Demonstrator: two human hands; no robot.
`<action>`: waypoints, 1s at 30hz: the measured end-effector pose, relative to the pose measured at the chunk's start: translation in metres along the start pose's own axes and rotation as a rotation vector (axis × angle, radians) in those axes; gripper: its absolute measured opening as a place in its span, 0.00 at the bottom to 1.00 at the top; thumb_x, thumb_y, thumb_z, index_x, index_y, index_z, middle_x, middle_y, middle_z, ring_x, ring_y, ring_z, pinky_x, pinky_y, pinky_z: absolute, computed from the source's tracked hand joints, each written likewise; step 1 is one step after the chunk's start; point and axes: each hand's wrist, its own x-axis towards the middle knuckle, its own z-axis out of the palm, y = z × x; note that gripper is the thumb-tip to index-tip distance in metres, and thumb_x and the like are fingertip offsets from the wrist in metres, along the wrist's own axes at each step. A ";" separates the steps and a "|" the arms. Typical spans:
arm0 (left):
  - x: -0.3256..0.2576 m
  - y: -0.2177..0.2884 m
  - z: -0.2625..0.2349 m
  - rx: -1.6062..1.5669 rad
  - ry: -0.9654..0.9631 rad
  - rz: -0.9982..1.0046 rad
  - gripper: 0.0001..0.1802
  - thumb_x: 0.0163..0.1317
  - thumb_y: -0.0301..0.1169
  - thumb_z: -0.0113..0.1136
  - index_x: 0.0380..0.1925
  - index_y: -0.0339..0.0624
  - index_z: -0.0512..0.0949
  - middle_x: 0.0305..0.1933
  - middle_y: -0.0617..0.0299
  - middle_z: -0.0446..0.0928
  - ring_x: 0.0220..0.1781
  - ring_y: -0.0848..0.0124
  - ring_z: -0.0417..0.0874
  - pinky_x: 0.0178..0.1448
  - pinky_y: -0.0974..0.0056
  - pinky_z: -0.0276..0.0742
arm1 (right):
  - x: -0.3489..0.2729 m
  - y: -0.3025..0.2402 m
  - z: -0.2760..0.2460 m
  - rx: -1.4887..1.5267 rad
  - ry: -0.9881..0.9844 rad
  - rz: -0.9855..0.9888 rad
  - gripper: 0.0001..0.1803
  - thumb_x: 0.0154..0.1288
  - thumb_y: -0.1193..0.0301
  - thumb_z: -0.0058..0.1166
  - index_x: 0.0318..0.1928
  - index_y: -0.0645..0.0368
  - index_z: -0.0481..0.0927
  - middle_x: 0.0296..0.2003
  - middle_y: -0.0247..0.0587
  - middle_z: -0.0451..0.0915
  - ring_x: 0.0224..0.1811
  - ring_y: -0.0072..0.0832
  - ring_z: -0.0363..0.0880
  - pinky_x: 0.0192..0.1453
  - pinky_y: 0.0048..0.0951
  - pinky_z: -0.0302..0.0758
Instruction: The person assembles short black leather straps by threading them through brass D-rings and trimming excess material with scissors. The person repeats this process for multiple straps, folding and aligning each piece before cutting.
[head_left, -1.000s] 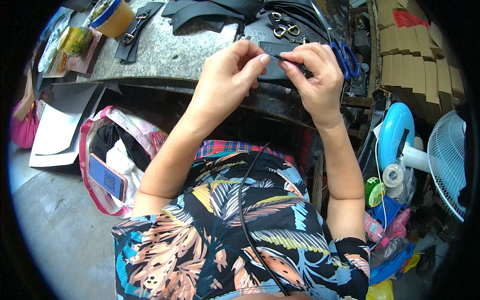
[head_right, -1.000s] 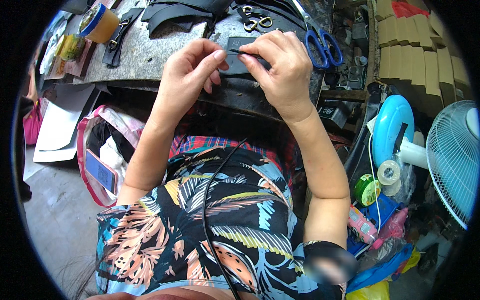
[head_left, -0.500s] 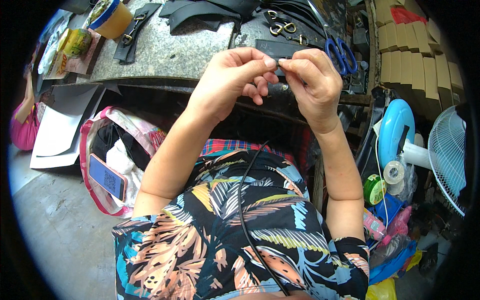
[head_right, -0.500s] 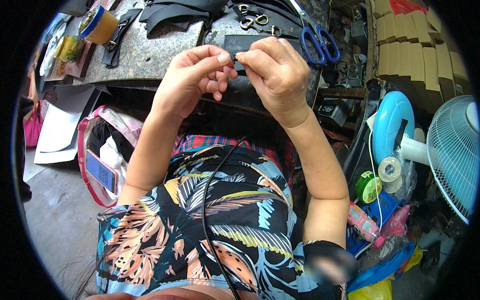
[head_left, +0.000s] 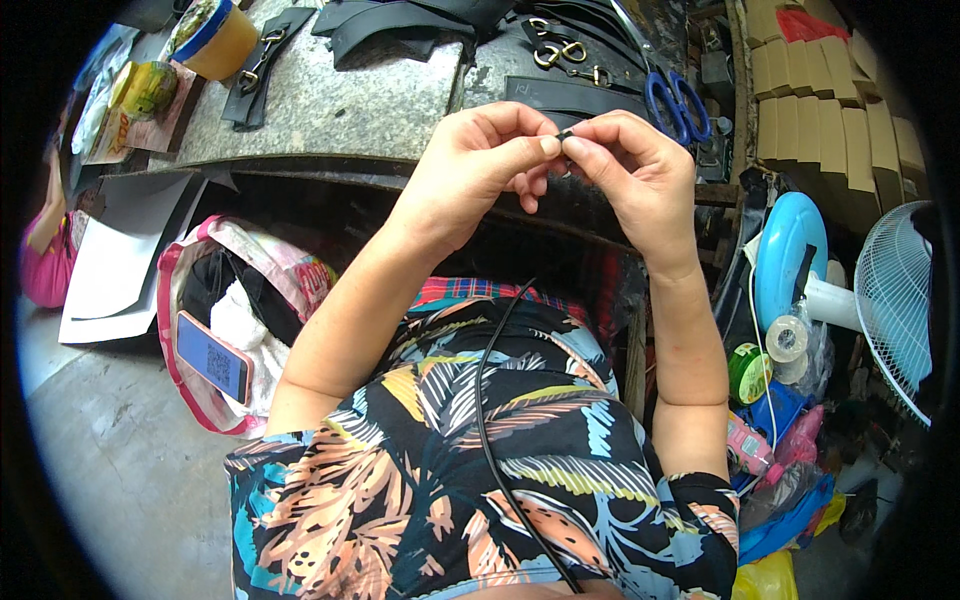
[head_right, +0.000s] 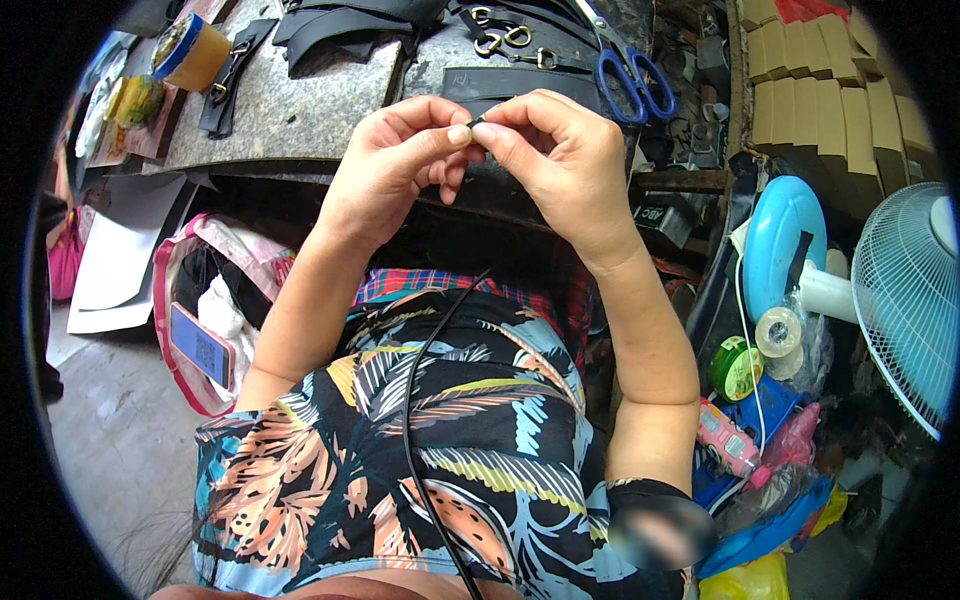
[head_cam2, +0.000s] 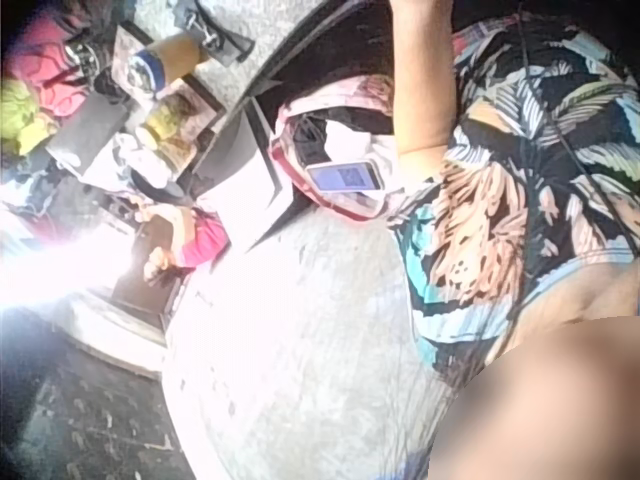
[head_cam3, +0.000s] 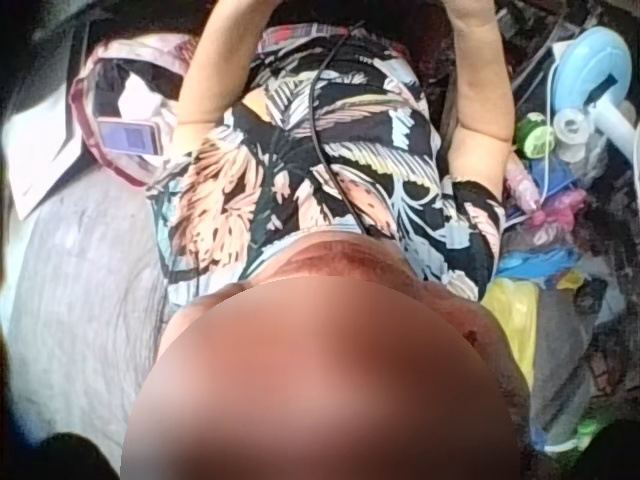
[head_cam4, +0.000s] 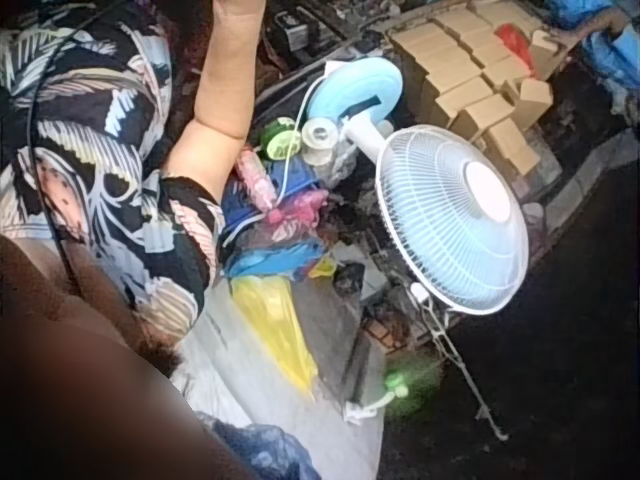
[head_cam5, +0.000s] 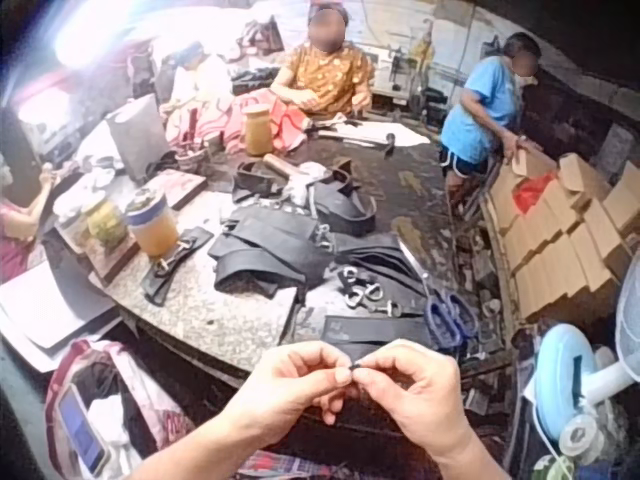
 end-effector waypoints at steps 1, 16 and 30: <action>0.000 -0.001 0.001 0.007 0.004 -0.003 0.09 0.67 0.31 0.65 0.42 0.37 0.80 0.31 0.62 0.82 0.28 0.79 0.81 0.31 0.73 0.80 | 0.000 0.000 0.000 0.031 -0.004 0.028 0.06 0.65 0.76 0.64 0.39 0.66 0.85 0.31 0.35 0.83 0.33 0.18 0.82 0.38 0.20 0.78; 0.000 -0.014 -0.007 -0.241 0.029 0.178 0.03 0.70 0.24 0.58 0.40 0.36 0.77 0.57 0.49 0.77 0.57 0.52 0.85 0.56 0.60 0.88 | 0.028 0.015 -0.101 -1.164 0.026 0.134 0.20 0.63 0.56 0.64 0.51 0.51 0.83 0.42 0.39 0.84 0.46 0.39 0.84 0.50 0.40 0.79; 0.001 -0.017 -0.007 -0.373 0.030 0.179 0.03 0.69 0.23 0.55 0.39 0.34 0.75 0.50 0.49 0.80 0.54 0.54 0.87 0.58 0.56 0.86 | -0.036 -0.010 -0.093 0.117 -0.143 0.357 0.29 0.54 0.64 0.72 0.54 0.62 0.78 0.39 0.38 0.85 0.40 0.22 0.82 0.45 0.23 0.77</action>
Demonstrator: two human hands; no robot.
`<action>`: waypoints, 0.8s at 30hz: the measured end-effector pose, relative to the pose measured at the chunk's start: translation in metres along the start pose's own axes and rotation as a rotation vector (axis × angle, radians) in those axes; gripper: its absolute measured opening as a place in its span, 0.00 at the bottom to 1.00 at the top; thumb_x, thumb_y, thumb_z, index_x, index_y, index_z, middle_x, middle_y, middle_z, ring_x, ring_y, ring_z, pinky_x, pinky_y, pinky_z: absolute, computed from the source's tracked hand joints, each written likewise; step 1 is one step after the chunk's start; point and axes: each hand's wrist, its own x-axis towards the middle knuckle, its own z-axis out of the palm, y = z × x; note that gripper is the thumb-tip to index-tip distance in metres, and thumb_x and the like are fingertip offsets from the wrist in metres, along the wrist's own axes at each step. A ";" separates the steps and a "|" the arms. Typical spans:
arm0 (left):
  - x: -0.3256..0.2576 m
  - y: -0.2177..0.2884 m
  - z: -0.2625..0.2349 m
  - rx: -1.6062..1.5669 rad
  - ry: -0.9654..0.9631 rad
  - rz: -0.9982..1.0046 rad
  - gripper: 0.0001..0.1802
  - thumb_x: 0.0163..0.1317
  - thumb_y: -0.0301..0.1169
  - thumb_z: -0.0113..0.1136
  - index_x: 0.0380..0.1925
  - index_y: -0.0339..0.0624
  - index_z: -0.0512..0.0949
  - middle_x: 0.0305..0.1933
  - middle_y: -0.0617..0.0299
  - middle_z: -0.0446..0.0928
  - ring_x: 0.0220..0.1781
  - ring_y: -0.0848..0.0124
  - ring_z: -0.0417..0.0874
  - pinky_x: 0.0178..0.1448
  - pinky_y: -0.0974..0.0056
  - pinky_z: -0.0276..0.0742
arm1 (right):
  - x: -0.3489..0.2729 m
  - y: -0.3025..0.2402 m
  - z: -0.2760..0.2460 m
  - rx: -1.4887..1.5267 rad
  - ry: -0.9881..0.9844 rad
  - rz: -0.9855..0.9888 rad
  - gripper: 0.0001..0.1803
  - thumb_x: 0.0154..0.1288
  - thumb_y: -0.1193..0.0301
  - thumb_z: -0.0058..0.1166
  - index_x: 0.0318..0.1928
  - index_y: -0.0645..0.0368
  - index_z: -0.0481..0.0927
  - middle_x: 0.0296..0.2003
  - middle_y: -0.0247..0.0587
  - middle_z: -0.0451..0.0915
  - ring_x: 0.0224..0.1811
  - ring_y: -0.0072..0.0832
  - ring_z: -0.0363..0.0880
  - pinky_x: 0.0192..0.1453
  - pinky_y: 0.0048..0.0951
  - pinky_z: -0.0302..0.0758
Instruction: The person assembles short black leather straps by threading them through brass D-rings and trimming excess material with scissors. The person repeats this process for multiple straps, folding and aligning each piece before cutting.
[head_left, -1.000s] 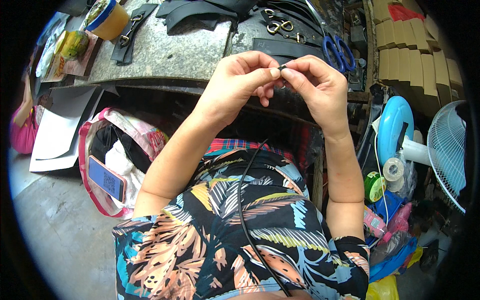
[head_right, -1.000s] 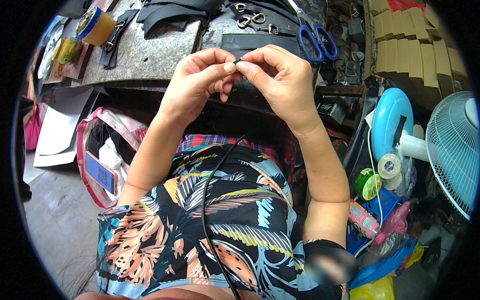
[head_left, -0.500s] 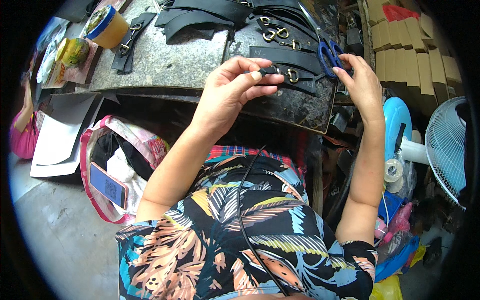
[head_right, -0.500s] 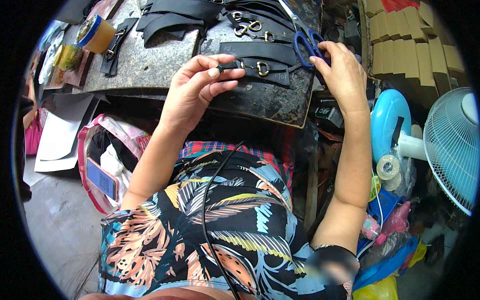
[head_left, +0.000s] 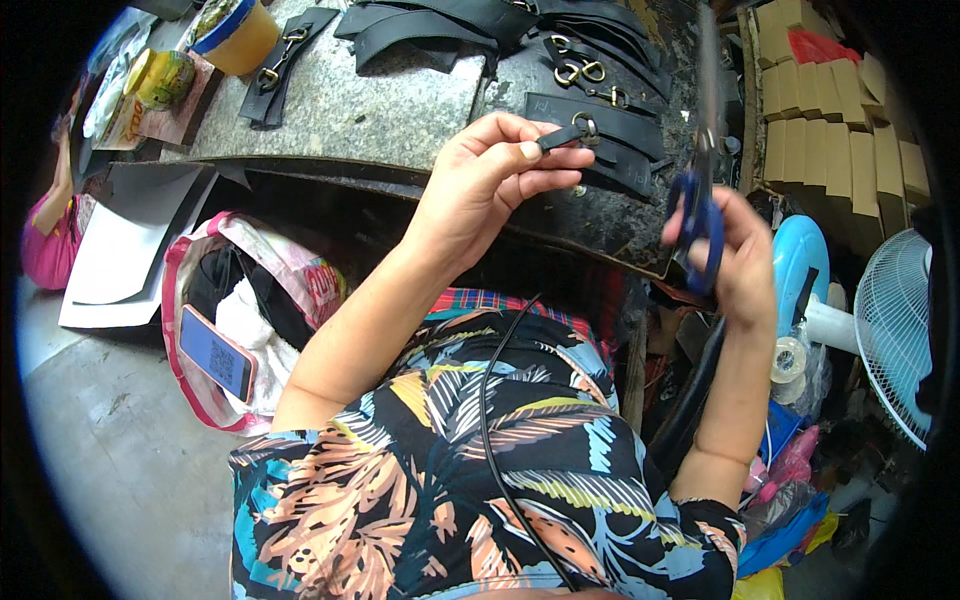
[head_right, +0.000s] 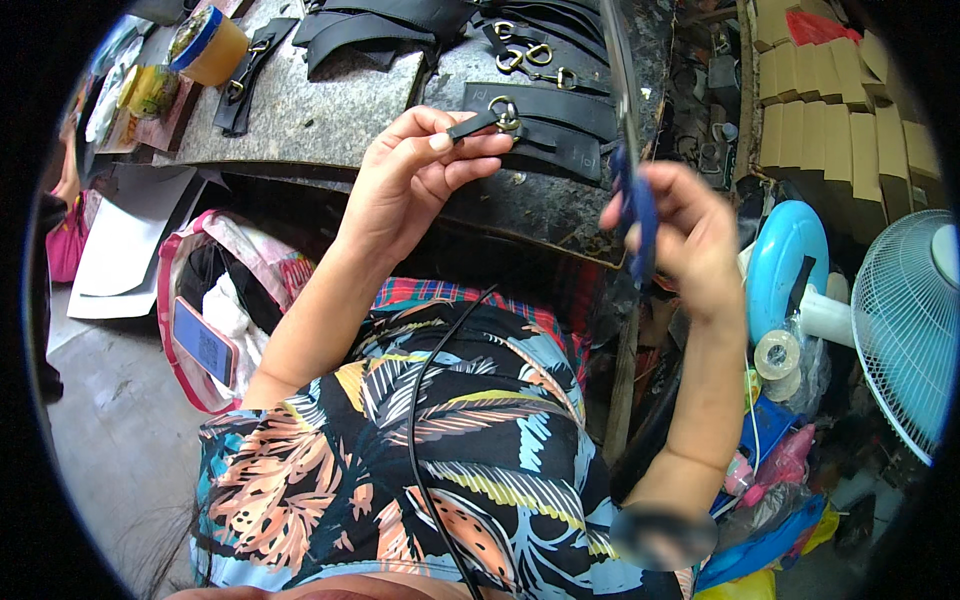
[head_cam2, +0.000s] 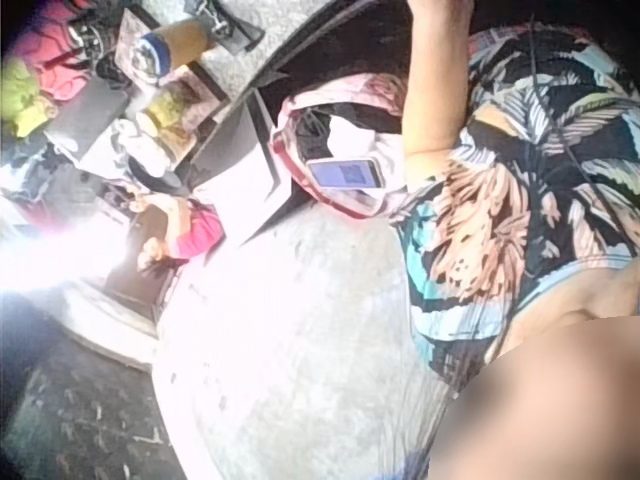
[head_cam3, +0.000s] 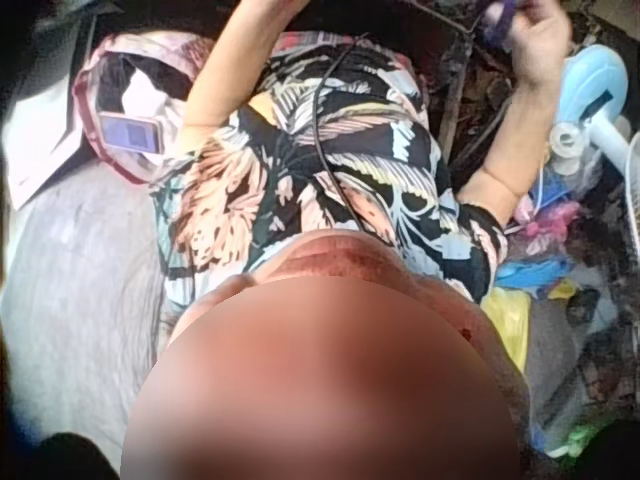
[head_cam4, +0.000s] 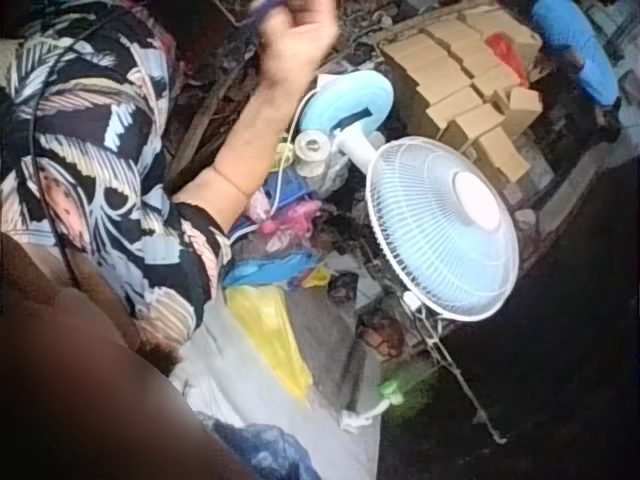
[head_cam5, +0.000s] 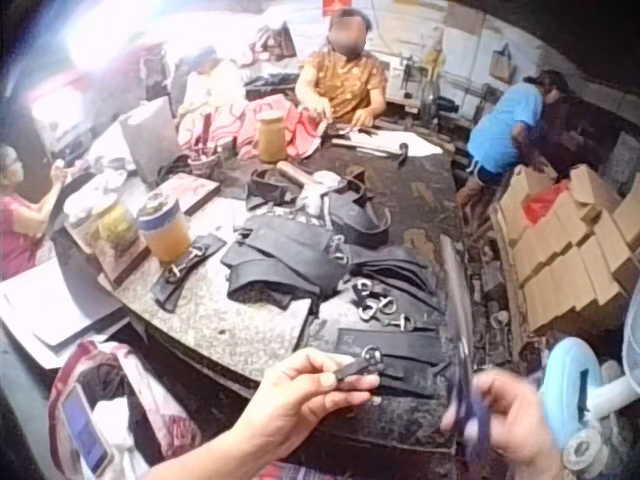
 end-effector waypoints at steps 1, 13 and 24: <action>0.002 0.000 -0.001 0.007 0.006 -0.001 0.03 0.69 0.23 0.55 0.39 0.34 0.75 0.50 0.49 0.80 0.54 0.54 0.87 0.58 0.56 0.86 | -0.016 0.002 0.012 0.048 -0.062 0.061 0.30 0.51 0.61 0.75 0.51 0.61 0.78 0.35 0.36 0.84 0.38 0.21 0.81 0.44 0.23 0.77; 0.004 -0.001 -0.001 0.064 0.004 0.005 0.06 0.69 0.25 0.56 0.42 0.34 0.75 0.50 0.46 0.80 0.56 0.50 0.85 0.60 0.53 0.85 | -0.048 0.014 0.054 0.377 -0.339 0.314 0.42 0.53 0.35 0.68 0.45 0.64 0.77 0.25 0.32 0.79 0.26 0.15 0.76 0.30 0.14 0.67; 0.002 -0.003 -0.003 0.133 -0.049 0.048 0.07 0.69 0.25 0.58 0.43 0.33 0.76 0.50 0.48 0.80 0.55 0.51 0.86 0.61 0.50 0.84 | -0.049 0.010 0.057 0.347 -0.314 0.289 0.30 0.65 0.43 0.63 0.40 0.62 0.77 0.22 0.32 0.78 0.22 0.14 0.74 0.26 0.14 0.64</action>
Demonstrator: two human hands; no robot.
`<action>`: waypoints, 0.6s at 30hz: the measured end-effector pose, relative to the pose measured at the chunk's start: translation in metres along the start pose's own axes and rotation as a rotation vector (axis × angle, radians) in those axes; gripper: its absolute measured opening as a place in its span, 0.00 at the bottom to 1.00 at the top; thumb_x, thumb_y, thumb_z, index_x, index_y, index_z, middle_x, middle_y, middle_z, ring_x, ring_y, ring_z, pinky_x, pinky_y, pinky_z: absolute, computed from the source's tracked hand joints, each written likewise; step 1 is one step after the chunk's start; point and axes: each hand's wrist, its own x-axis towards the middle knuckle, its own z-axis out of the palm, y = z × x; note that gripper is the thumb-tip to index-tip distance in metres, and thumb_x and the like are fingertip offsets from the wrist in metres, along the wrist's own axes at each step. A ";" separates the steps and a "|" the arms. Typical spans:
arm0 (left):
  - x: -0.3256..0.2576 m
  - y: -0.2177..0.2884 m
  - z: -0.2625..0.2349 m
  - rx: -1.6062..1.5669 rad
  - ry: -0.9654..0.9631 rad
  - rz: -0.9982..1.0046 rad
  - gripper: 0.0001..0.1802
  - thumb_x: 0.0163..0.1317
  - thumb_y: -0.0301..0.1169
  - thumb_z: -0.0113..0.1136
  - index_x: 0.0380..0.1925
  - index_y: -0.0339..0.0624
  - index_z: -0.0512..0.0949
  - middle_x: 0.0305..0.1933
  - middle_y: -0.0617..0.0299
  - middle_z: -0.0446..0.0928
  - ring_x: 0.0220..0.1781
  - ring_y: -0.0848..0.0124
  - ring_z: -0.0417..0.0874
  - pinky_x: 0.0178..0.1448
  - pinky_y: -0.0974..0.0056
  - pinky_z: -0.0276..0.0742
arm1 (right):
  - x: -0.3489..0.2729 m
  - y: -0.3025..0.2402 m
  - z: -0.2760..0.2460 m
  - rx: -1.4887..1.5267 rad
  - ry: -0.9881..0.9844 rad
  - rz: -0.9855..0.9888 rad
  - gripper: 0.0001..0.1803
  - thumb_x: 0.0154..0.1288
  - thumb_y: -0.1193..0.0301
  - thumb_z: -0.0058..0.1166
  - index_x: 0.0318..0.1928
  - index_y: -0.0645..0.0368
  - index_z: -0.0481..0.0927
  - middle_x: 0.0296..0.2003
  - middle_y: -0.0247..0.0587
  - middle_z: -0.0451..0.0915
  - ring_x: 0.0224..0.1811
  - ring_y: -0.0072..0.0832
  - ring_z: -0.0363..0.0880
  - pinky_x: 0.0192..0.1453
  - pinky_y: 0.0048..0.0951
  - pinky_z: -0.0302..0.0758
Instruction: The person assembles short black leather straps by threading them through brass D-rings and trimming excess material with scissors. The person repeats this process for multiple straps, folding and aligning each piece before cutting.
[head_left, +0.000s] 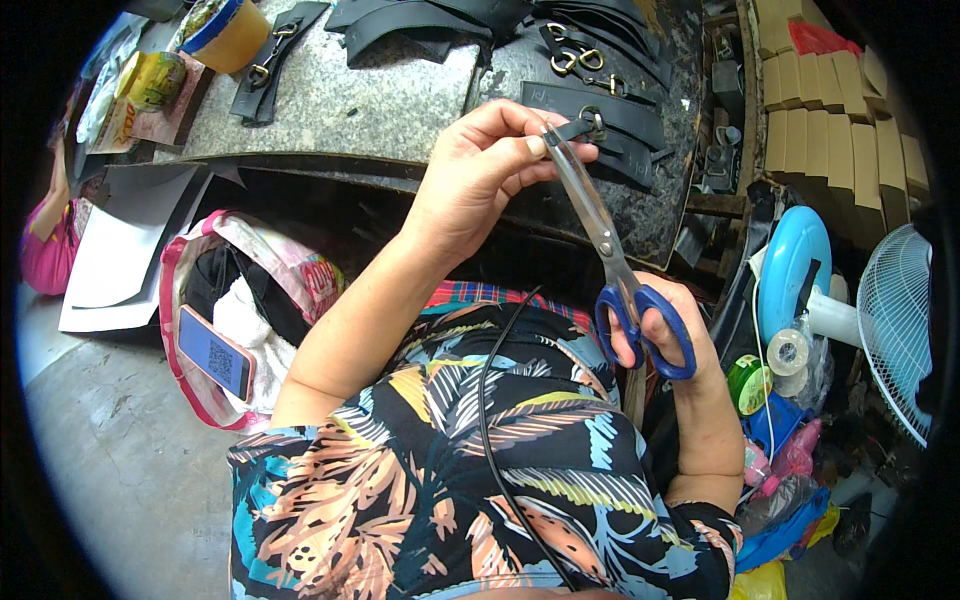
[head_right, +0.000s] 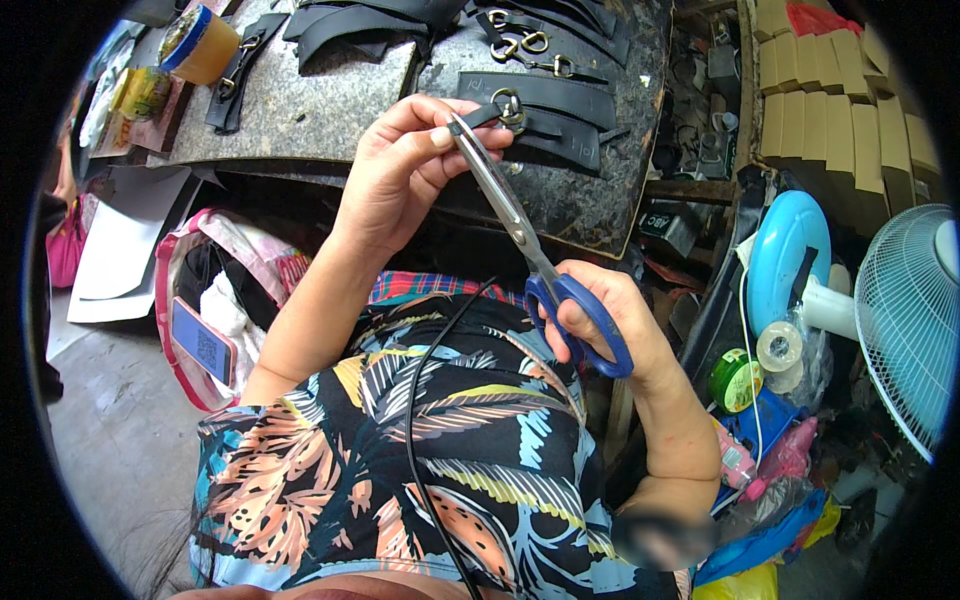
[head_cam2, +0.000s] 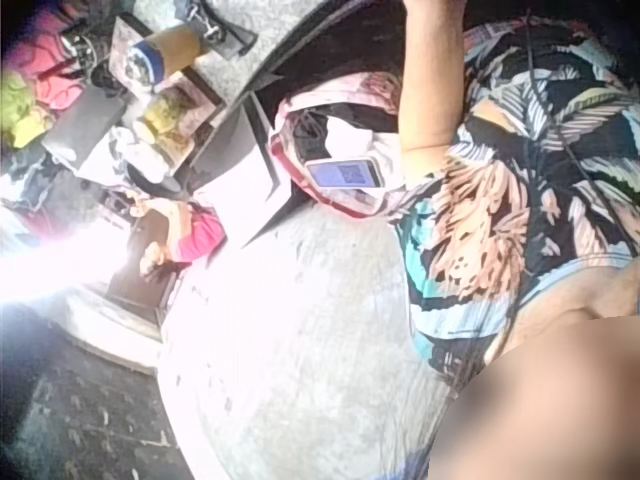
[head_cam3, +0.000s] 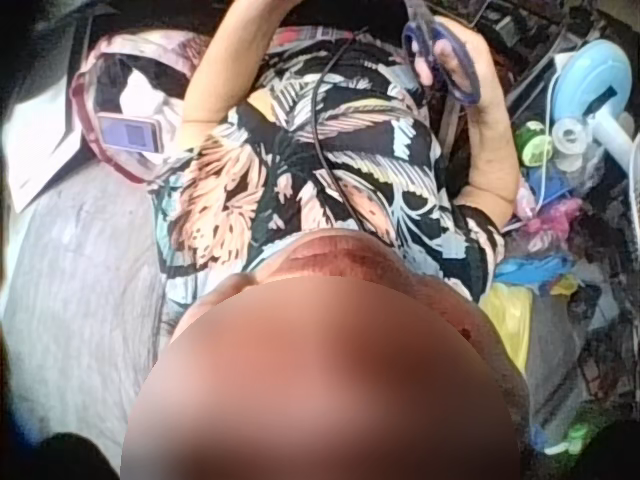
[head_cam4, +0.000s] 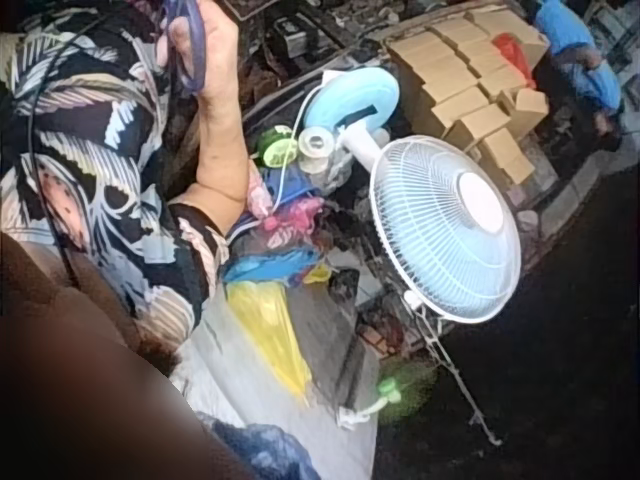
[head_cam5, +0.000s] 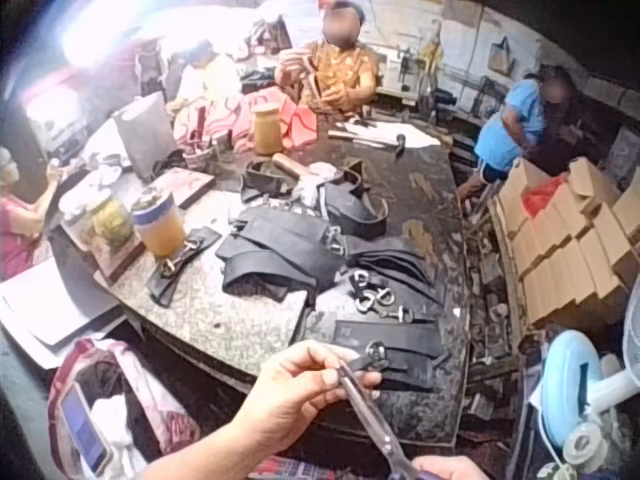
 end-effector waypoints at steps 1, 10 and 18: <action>0.000 0.000 0.000 0.008 0.004 0.004 0.06 0.69 0.25 0.58 0.43 0.34 0.76 0.50 0.48 0.80 0.55 0.51 0.86 0.61 0.50 0.84 | -0.001 0.000 0.001 -0.023 0.019 -0.003 0.28 0.67 0.46 0.63 0.40 0.62 0.77 0.22 0.32 0.78 0.21 0.14 0.74 0.26 0.14 0.64; -0.003 0.000 -0.001 0.031 0.007 0.015 0.04 0.69 0.24 0.57 0.40 0.34 0.76 0.50 0.50 0.79 0.54 0.53 0.86 0.60 0.52 0.85 | 0.002 -0.014 -0.010 -0.123 0.222 -0.102 0.16 0.66 0.61 0.65 0.36 0.61 0.76 0.20 0.30 0.76 0.17 0.16 0.75 0.21 0.16 0.62; -0.007 0.007 0.006 0.034 0.052 -0.033 0.04 0.68 0.25 0.58 0.38 0.36 0.78 0.39 0.59 0.81 0.46 0.65 0.88 0.54 0.61 0.85 | 0.084 -0.056 -0.121 -1.217 1.019 -0.175 0.16 0.59 0.60 0.72 0.37 0.59 0.83 0.23 0.36 0.81 0.25 0.25 0.81 0.30 0.26 0.73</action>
